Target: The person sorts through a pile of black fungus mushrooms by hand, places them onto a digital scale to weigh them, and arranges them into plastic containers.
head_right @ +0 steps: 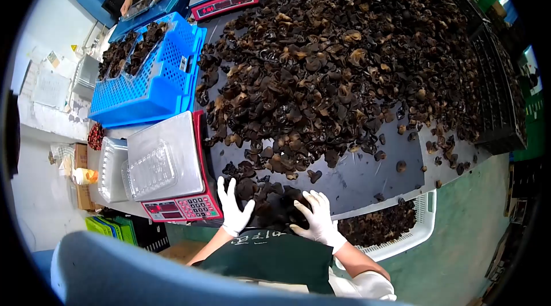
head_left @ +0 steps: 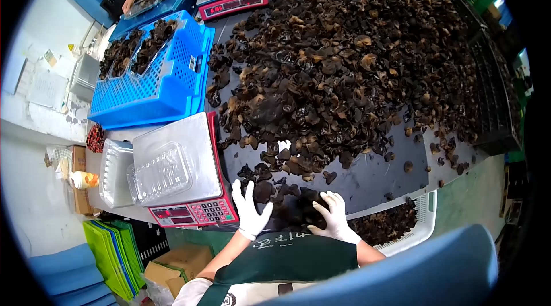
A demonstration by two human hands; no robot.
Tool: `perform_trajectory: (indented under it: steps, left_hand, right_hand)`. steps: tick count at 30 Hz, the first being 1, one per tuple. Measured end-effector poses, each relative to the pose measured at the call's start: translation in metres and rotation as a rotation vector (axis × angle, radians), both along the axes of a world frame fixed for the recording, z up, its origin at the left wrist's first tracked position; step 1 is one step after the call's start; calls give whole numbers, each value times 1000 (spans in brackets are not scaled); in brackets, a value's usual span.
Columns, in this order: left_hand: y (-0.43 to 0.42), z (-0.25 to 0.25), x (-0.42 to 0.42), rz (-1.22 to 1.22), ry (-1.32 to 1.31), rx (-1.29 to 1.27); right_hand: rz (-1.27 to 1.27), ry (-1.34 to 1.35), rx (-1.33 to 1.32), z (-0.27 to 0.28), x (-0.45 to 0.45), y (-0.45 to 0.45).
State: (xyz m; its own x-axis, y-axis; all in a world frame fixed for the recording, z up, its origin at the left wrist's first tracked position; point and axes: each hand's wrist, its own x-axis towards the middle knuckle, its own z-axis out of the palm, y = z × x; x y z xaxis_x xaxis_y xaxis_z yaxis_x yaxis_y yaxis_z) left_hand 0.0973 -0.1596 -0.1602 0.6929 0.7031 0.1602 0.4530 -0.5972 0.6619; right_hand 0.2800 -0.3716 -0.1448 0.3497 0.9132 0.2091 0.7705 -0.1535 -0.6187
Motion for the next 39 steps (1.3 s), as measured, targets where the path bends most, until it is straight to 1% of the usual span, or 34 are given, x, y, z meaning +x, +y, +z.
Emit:
perform_trajectory:
  steps: [4, 6, 8, 10, 11, 14, 16, 17, 18, 20, 21, 22, 24, 25, 26, 28, 30, 32, 34, 36, 38, 39]
  left_hand:
    - [18, -12, 16, 72, 26, 34]
    - [21, -10, 22, -8, 89, 74]
    - [17, -15, 21, -47, 28, 62]
    - [11, -7, 19, -52, -12, 66]
    - [8, -7, 16, -48, -32, 42]
    - [-3, -4, 1, -37, -63, -52]
    - [-9, -1, -8, -42, -78, -115]
    - [-10, -2, -13, -60, -75, -122]
    - [-11, 2, -15, -57, -72, -123]
    - [-13, 9, -18, 30, -95, -158]
    - [-12, 7, -22, 46, -99, -157]
    - [-11, 3, -25, 77, -126, -217]
    - [-9, -1, -27, 77, -159, -303]
    - [-8, -1, -27, 80, -160, -304]
    - [-7, -1, -28, 70, -108, -280]
    - [-5, 1, -26, 57, -53, -261]
    - [-2, 2, -22, 53, 4, -249]
    - [1, 3, -17, 30, 12, -265]
    - [3, 1, -12, -29, 28, -270]
    - [4, 1, -8, -88, 3, -280]
    - [6, 1, -3, -254, -57, -422]
    - [5, 9, 2, -261, -82, -452]
  right_hand:
    - [-37, -46, -99, 1, -4, 3]
    - [15, -97, -91, 8, 3, 16]
    - [36, -8, 78, 18, 13, 42]
    - [48, 105, 167, 3, 15, 72]
    - [3, 112, 252, 7, 13, 93]
    - [-31, 14, 97, 6, 4, 137]
    - [7, -90, -153, 4, -3, 154]
    - [9, -147, -143, 1, -6, 161]
    - [12, -144, -143, -1, -5, 164]
    - [152, -147, -204, -6, -2, 165]
    - [163, -100, -99, -10, 1, 163]
    - [177, -81, -101, -10, 4, 160]
    - [148, 43, 39, -13, 9, 158]
    - [127, 238, 83, -9, 12, 154]
    - [75, 462, 71, -4, 17, 147]
    - [-100, 698, 19, 38, 28, 126]
    - [-234, 810, 10, 71, 45, 90]
    - [-322, 779, -36, 77, 67, 37]
    - [-430, 553, -181, 83, 85, -20]
    - [-606, -27, -436, 86, 81, -65]
    - [-650, -64, -465, 87, 68, -78]
    - [-673, -101, -490, 92, 61, -77]
